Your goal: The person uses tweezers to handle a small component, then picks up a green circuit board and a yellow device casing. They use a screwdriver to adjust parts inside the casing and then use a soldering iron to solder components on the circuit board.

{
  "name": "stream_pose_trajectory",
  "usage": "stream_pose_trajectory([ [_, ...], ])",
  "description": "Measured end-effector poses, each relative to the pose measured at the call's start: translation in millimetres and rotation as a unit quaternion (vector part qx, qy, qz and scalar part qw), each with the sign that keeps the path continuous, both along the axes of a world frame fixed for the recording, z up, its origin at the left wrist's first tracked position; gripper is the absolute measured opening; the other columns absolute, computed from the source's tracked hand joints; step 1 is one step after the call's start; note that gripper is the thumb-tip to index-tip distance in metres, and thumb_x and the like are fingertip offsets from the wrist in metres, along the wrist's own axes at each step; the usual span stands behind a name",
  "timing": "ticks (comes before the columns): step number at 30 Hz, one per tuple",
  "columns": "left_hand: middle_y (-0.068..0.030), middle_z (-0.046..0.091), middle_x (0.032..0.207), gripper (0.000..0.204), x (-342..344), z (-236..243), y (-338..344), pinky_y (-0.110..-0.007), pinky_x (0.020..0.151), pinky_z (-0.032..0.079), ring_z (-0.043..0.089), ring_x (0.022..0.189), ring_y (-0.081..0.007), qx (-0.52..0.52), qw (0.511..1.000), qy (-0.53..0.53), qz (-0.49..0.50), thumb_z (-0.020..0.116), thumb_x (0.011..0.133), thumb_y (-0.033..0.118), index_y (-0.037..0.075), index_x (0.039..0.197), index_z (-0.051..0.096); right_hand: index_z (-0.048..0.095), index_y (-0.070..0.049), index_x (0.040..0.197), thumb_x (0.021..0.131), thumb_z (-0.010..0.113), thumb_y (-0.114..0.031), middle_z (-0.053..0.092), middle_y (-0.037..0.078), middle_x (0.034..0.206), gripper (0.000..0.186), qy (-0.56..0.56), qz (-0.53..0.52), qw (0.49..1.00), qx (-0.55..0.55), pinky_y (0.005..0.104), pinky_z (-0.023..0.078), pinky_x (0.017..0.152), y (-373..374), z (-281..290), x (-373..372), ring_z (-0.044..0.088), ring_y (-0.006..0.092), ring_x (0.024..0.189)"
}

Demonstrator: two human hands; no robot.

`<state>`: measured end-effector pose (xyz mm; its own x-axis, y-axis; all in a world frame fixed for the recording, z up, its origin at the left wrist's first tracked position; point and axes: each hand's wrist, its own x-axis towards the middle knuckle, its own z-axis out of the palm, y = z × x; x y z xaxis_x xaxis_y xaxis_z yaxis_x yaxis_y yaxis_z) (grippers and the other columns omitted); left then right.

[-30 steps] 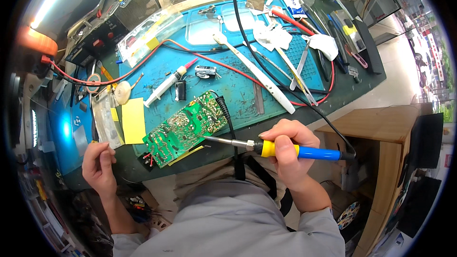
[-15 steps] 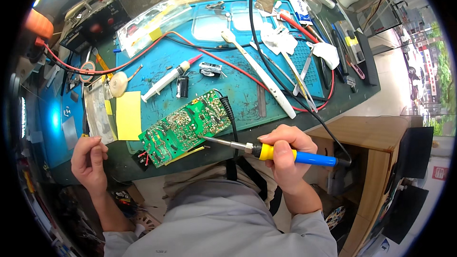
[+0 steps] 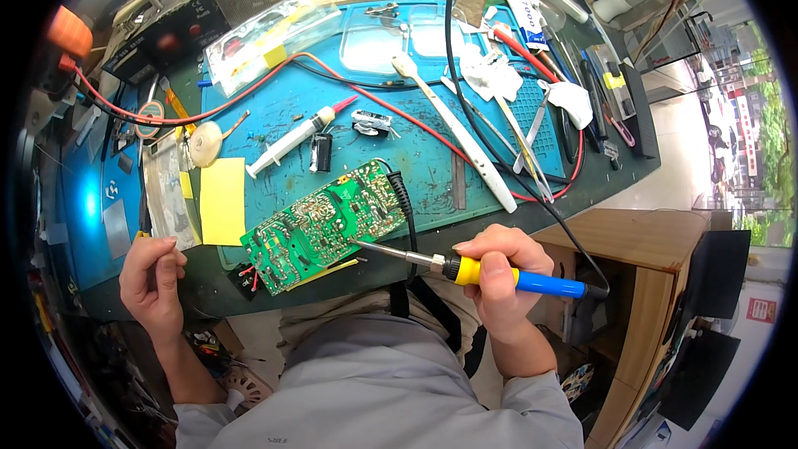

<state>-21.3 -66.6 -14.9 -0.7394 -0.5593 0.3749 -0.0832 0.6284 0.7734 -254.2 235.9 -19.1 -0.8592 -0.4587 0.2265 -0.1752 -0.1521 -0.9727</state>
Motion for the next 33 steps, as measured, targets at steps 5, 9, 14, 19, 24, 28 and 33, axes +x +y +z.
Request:
stream_pose_trajectory([
  [5,-0.0083,0.068,0.083,0.01,-0.4,0.1,0.2,-0.024,0.058,0.044,0.06,0.067,-0.0124,-0.005,1.0,-0.003,0.001,0.069,0.098,0.001,-0.001,0.108,0.071,0.071,0.004,0.09,0.098,0.062,-0.024,0.061,0.008,0.069,0.03,0.008,0.003,1.0,-0.005,0.0222,0.035,0.043,0.6,-1.9,-1.4,0.049,0.007,0.047],
  [9,-0.0081,0.068,0.082,0.011,-0.8,1.4,0.5,-0.024,0.059,0.044,0.06,0.068,-0.0129,-0.007,1.0,-0.009,0.001,0.069,0.097,0.001,-0.001,0.107,0.072,0.071,0.004,0.091,0.098,0.062,-0.025,0.062,0.009,0.07,0.031,0.002,0.006,1.0,-0.008,0.0221,0.034,0.042,2.8,-3.8,-1.2,0.048,0.0068,0.047],
  [14,-0.0066,0.062,0.085,0.014,1.0,0.3,-2.0,-0.023,0.061,0.041,0.055,0.07,-0.0109,-0.021,0.999,-0.023,-0.022,0.063,0.102,0.004,0.0,0.114,0.069,0.071,0.004,0.09,0.098,0.061,-0.024,0.063,0.009,0.07,0.03,0.007,0.006,1.0,-0.006,0.0219,0.033,0.041,2.2,-3.7,-1.4,0.047,0.0063,0.046],
  [19,-0.0066,0.062,0.085,0.014,0.8,0.0,-2.6,-0.023,0.062,0.041,0.054,0.071,-0.0108,-0.026,0.999,-0.026,-0.028,0.062,0.102,0.002,0.0,0.114,0.069,0.071,0.004,0.09,0.098,0.061,-0.023,0.063,0.009,0.07,0.03,-0.001,0.006,1.0,0.002,0.0215,0.033,0.041,2.4,-1.6,-1.2,0.047,0.0062,0.045],
  [24,-0.0065,0.061,0.086,0.015,1.5,-0.9,-3.3,-0.023,0.062,0.041,0.055,0.071,-0.0107,-0.021,0.999,-0.027,-0.033,0.062,0.102,0.001,0.0,0.114,0.069,0.071,0.004,0.09,0.098,0.061,-0.022,0.064,0.01,0.071,0.029,-0.01,-0.003,1.0,-0.003,0.0213,0.034,0.041,0.8,-0.7,0.1,0.049,0.0066,0.046],
  [28,-0.0066,0.061,0.086,0.015,1.1,-0.5,-3.2,-0.023,0.062,0.041,0.055,0.071,-0.0107,-0.025,0.999,-0.028,-0.036,0.062,0.102,0.001,0.0,0.115,0.069,0.071,0.004,0.09,0.098,0.062,-0.022,0.064,0.01,0.07,0.029,-0.007,0.007,1.0,0.001,0.0213,0.036,0.042,1.3,-0.5,-0.7,0.05,0.0072,0.047],
  [33,-0.0068,0.062,0.086,0.015,1.6,-0.5,-4.0,-0.023,0.062,0.041,0.055,0.071,-0.0108,-0.026,0.999,-0.027,-0.035,0.062,0.101,0.001,0.0,0.114,0.069,0.072,0.004,0.091,0.097,0.063,-0.024,0.062,0.009,0.069,0.03,0.042,0.011,0.999,0.004,0.0236,0.038,0.045,2.0,-2.2,-0.3,0.052,0.0093,0.049],
])
